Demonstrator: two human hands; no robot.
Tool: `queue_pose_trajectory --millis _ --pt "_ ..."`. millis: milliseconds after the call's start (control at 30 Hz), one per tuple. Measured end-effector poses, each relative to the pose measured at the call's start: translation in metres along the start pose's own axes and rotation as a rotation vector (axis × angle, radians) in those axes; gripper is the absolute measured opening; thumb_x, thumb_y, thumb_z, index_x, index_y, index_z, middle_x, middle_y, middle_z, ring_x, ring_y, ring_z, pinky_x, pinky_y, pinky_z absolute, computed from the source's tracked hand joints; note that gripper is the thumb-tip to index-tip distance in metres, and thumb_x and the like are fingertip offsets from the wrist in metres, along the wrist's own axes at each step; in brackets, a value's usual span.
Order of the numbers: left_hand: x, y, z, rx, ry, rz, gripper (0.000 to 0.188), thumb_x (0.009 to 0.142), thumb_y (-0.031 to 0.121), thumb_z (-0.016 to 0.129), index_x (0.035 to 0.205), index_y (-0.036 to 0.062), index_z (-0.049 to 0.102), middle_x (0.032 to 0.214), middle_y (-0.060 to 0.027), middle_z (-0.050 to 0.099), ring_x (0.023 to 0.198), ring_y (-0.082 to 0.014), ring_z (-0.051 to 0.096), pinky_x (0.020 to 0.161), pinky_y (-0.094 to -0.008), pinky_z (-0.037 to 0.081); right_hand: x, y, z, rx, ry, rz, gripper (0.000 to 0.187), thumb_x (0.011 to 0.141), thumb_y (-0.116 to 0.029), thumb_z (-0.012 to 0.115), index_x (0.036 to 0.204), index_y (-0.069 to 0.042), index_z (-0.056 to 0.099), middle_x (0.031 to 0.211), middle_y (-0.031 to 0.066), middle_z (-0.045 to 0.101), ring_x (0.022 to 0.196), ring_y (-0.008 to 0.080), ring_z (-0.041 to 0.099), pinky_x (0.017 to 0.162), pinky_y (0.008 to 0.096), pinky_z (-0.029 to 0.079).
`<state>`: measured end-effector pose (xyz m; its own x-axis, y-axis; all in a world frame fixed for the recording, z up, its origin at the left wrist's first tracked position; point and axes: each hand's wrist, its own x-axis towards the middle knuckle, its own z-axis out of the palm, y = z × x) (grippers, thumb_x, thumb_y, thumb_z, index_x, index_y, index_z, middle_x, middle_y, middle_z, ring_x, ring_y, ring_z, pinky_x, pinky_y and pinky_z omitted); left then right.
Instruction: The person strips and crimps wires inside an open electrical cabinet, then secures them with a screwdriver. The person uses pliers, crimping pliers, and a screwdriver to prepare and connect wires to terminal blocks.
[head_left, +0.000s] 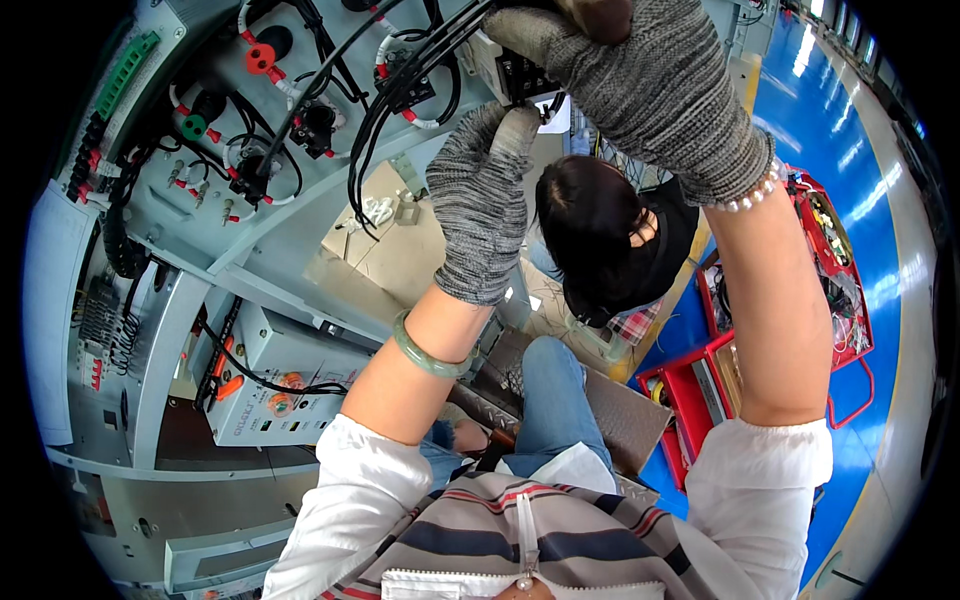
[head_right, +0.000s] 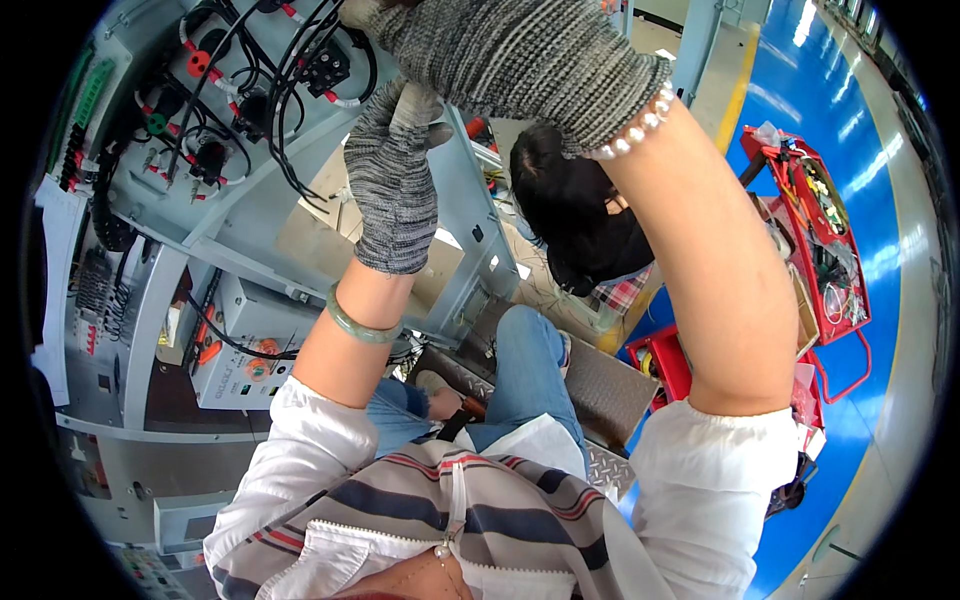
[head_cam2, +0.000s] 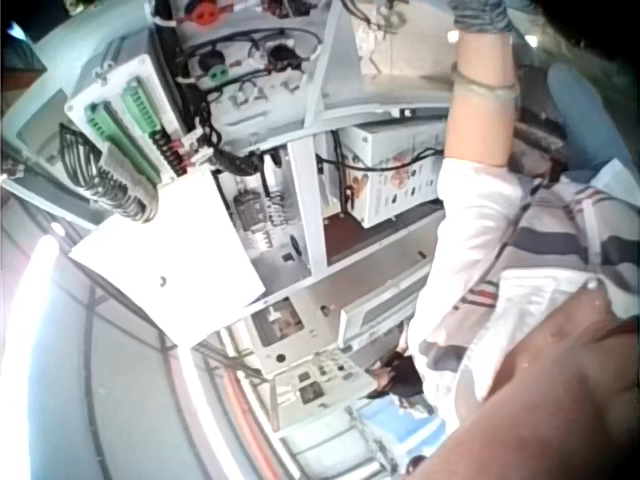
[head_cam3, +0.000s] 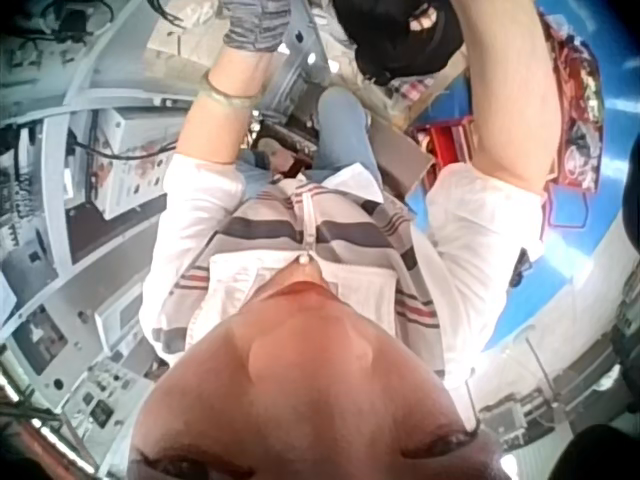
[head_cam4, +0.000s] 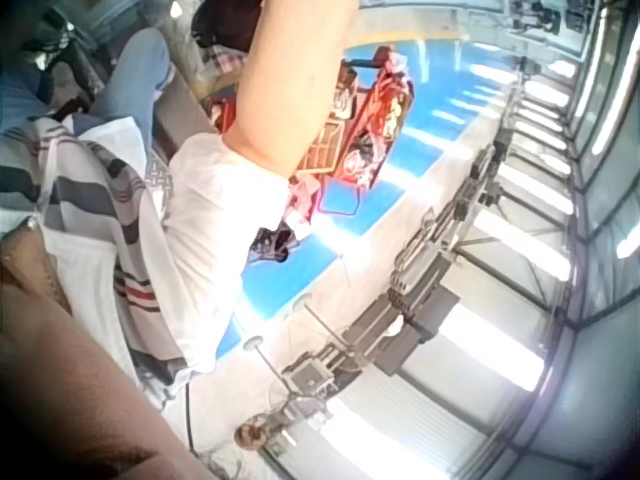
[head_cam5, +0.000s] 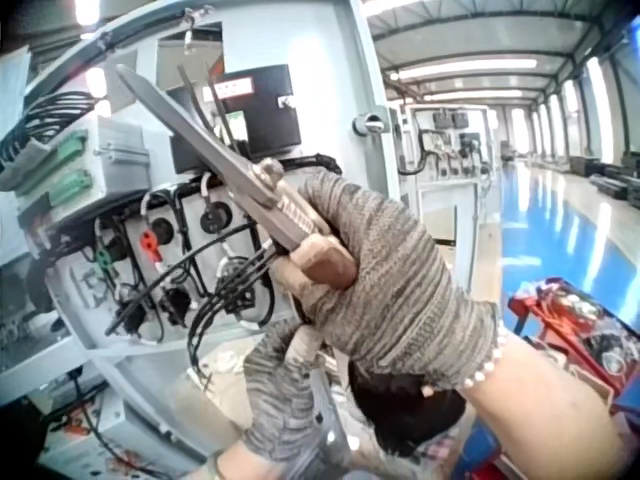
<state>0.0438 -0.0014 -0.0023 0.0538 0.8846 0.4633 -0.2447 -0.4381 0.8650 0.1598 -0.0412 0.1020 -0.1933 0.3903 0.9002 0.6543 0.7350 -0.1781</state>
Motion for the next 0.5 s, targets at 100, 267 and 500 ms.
queue_pose_trajectory --millis 100,267,500 --pt "0.001 -0.001 0.001 0.038 -0.039 0.047 0.035 0.083 0.031 0.061 0.096 -0.001 0.06 0.081 -0.0053 0.06 0.071 -0.0114 0.055 0.066 -0.0229 0.047 0.001 0.015 0.003 0.018 0.043 -0.077 0.032 0.077 -0.021 0.063 0.102 -0.003 0.051 0.08 0.0125 0.057 0.071 0.0239 0.058 0.065 0.034 0.048" --pt "0.004 -0.007 0.002 0.048 -0.022 0.066 0.029 0.085 0.027 0.058 0.097 0.0006 0.058 0.082 -0.0048 0.06 0.071 -0.0108 0.055 0.066 -0.0228 0.046 0.001 0.011 0.001 -0.031 -0.01 -0.092 0.031 0.078 -0.019 0.062 0.102 -0.003 0.051 0.078 0.0126 0.056 0.07 0.0238 0.057 0.064 0.0339 0.048" --pt "0.007 -0.008 0.005 0.079 -0.007 0.051 0.032 0.086 0.032 0.056 0.096 0.0012 0.059 0.081 -0.0059 0.06 0.071 -0.0107 0.057 0.065 -0.0228 0.047 -0.001 0.017 0.001 0.065 -0.021 -0.074 0.026 0.075 -0.016 0.063 0.095 -0.002 0.054 0.074 0.0133 0.056 0.067 0.0229 0.058 0.059 0.0322 0.048"
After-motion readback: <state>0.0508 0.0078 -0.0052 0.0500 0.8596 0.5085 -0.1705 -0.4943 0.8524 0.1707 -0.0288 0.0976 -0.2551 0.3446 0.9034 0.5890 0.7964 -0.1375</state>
